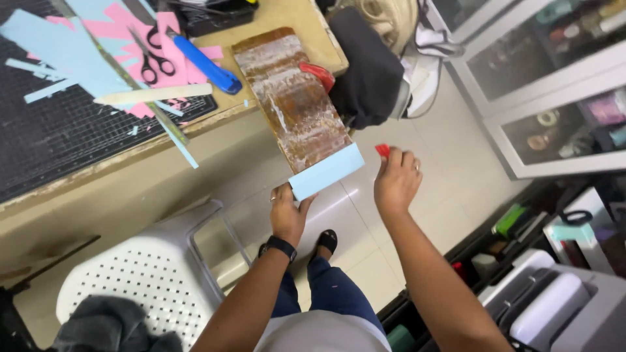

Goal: Gluing and smoothing paper onto a surface using a scraper tool during a craft project

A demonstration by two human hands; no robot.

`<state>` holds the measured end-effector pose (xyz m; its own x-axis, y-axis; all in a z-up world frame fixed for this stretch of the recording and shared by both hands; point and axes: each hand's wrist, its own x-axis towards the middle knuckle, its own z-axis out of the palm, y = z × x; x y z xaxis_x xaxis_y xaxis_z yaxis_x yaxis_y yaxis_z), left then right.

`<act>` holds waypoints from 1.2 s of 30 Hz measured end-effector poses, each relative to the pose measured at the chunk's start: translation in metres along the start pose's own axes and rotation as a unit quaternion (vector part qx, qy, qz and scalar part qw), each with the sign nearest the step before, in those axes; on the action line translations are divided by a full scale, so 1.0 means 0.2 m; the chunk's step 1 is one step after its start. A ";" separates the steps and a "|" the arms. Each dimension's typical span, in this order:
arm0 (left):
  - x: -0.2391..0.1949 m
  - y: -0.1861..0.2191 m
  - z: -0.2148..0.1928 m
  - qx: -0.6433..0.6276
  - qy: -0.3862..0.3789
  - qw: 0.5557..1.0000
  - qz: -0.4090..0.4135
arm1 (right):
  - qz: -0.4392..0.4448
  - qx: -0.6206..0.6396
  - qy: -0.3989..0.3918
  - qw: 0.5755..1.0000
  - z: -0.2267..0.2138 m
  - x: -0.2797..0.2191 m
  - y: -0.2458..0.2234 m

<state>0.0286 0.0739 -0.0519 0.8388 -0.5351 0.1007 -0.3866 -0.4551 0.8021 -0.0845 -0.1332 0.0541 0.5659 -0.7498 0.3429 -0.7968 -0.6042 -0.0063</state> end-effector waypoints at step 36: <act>0.01 0.03 0.00 -0.011 -0.028 0.997 -0.069 | -0.147 -0.131 0.067 0.978 0.03 -0.31 -0.51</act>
<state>0.0278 0.0694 -0.0466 0.8603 -0.5078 -0.0450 -0.2594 -0.5119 0.8189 -0.0378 -0.0272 0.0286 0.7600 -0.5006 0.4145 -0.6405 -0.6853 0.3467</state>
